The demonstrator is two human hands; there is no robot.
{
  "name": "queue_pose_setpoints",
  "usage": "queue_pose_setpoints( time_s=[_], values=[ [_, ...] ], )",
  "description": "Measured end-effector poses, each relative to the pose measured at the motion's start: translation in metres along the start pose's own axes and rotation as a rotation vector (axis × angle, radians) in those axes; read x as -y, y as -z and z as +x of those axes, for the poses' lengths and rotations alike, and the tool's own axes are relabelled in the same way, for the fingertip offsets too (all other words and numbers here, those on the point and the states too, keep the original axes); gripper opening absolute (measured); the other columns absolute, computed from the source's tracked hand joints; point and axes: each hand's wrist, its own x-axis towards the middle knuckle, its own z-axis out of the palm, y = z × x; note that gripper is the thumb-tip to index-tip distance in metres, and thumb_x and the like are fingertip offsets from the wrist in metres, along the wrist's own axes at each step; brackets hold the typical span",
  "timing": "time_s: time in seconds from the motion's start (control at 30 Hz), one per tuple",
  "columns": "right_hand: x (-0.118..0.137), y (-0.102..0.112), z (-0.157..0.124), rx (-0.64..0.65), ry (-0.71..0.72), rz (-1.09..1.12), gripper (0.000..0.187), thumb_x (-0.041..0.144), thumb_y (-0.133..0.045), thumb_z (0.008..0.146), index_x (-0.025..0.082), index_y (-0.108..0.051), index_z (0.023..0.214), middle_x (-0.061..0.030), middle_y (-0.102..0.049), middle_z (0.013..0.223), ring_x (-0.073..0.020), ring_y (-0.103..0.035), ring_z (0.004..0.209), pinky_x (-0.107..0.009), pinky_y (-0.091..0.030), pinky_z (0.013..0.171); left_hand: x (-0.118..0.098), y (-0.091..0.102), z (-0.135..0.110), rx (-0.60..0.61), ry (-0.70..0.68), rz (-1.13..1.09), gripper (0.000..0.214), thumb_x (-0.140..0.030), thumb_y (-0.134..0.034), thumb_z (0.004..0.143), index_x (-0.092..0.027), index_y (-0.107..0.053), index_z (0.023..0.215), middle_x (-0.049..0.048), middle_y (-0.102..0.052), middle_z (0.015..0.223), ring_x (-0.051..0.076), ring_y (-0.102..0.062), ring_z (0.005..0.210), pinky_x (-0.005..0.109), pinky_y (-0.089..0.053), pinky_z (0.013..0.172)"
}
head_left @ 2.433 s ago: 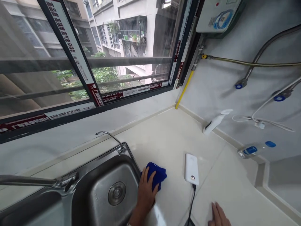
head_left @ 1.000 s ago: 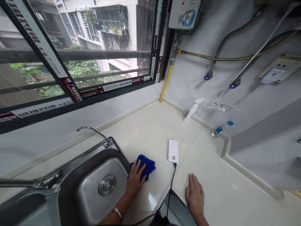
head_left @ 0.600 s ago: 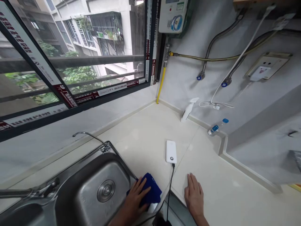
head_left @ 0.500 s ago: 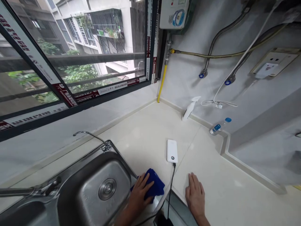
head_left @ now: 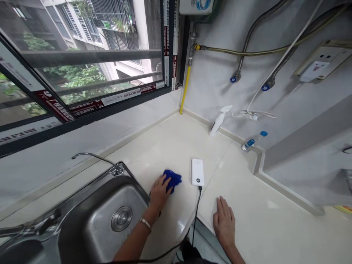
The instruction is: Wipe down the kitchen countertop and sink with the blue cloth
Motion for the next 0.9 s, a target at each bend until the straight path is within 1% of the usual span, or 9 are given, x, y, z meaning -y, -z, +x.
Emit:
queue_pose_setpoints(
  time_s=[0.1, 0.17, 0.23, 0.3, 0.4, 0.5, 0.57, 0.73, 0.9],
  values=[
    [0.000, 0.000, 0.000, -0.001, 0.001, 0.000, 0.056, 0.021, -0.031, 0.098, 0.016, -0.031, 0.154, -0.0140, -0.045, 0.153, -0.0251, -0.037, 0.143, -0.049, -0.028, 0.117, 0.019, -0.005, 0.051, -0.047, 0.104, 0.023, 0.041, -0.036, -0.051, 0.095, -0.023, -0.061, 0.133, 0.0141, -0.056, 0.143, 0.034, -0.049, 0.133, 0.056, -0.044, 0.109],
    [0.000, -0.001, 0.001, -0.007, -0.002, -0.006, 0.056, 0.021, -0.031, 0.098, 0.016, -0.032, 0.154, -0.0138, -0.046, 0.152, -0.0246, -0.037, 0.143, -0.049, -0.028, 0.117, 0.029, -0.006, 0.077, -0.062, 0.152, 0.027, 0.041, -0.035, -0.050, 0.095, -0.019, -0.063, 0.131, 0.0171, -0.056, 0.142, 0.037, -0.048, 0.133, 0.059, -0.043, 0.108],
    [0.001, -0.002, 0.002, -0.013, -0.001, -0.013, 0.056, 0.020, -0.031, 0.098, 0.016, -0.032, 0.153, -0.0135, -0.046, 0.152, -0.0241, -0.037, 0.143, -0.048, -0.028, 0.117, 0.034, -0.004, 0.091, -0.062, 0.171, 0.020, 0.041, -0.033, -0.050, 0.095, -0.015, -0.064, 0.129, 0.0201, -0.056, 0.141, 0.039, -0.048, 0.133, 0.059, -0.043, 0.107],
    [0.002, 0.000, 0.004, -0.011, -0.001, -0.017, 0.056, 0.020, -0.032, 0.098, 0.016, -0.032, 0.153, -0.0134, -0.047, 0.152, -0.0237, -0.037, 0.143, -0.048, -0.029, 0.117, 0.034, 0.000, 0.089, -0.051, 0.156, 0.006, 0.042, -0.032, -0.051, 0.094, -0.013, -0.064, 0.129, 0.0212, -0.056, 0.140, 0.039, -0.050, 0.131, 0.058, -0.042, 0.108],
    [0.003, 0.003, 0.005, -0.008, -0.009, -0.017, 0.055, 0.019, -0.032, 0.098, 0.015, -0.033, 0.152, -0.0138, -0.047, 0.151, -0.0235, -0.038, 0.142, -0.047, -0.029, 0.117, 0.027, 0.005, 0.059, -0.008, 0.075, -0.027, 0.042, -0.033, -0.052, 0.094, -0.018, -0.062, 0.132, 0.0169, -0.058, 0.140, 0.034, -0.052, 0.129, 0.054, -0.042, 0.109],
    [0.002, 0.005, 0.005, -0.007, -0.011, -0.014, 0.054, 0.018, -0.032, 0.097, 0.014, -0.035, 0.151, -0.0144, -0.047, 0.151, -0.0239, -0.038, 0.142, -0.048, -0.028, 0.117, 0.018, 0.009, 0.012, 0.056, -0.025, -0.073, 0.042, -0.031, -0.057, 0.093, -0.025, -0.060, 0.134, 0.0105, -0.058, 0.141, 0.029, -0.052, 0.130, 0.049, -0.042, 0.111],
    [0.000, 0.005, 0.004, -0.006, -0.006, -0.008, 0.054, 0.019, -0.032, 0.097, 0.014, -0.036, 0.151, -0.0149, -0.047, 0.151, -0.0245, -0.038, 0.141, -0.048, -0.029, 0.116, 0.012, 0.012, -0.022, 0.089, -0.059, -0.101, 0.044, -0.027, -0.059, 0.091, -0.028, -0.059, 0.135, 0.0080, -0.058, 0.142, 0.027, -0.051, 0.131, 0.048, -0.042, 0.111],
    [-0.003, 0.005, 0.001, -0.034, 0.002, 0.009, 0.052, 0.021, -0.032, 0.097, 0.014, -0.042, 0.147, -0.0150, -0.050, 0.148, -0.0254, -0.043, 0.138, -0.048, -0.031, 0.114, -0.005, 0.019, -0.096, 0.116, -0.054, -0.149, 0.053, -0.018, -0.064, 0.085, -0.032, -0.058, 0.136, 0.0063, -0.058, 0.142, 0.026, -0.052, 0.132, 0.048, -0.046, 0.109],
    [-0.006, 0.005, -0.002, -0.033, 0.015, 0.028, 0.051, 0.025, -0.030, 0.097, 0.011, -0.047, 0.143, -0.0167, -0.052, 0.146, -0.0264, -0.044, 0.136, -0.048, -0.033, 0.113, -0.012, 0.034, -0.156, 0.120, -0.022, -0.170, 0.059, -0.012, -0.067, 0.080, -0.033, -0.059, 0.135, 0.0054, -0.061, 0.140, 0.026, -0.057, 0.127, 0.048, -0.051, 0.105]
  ],
)
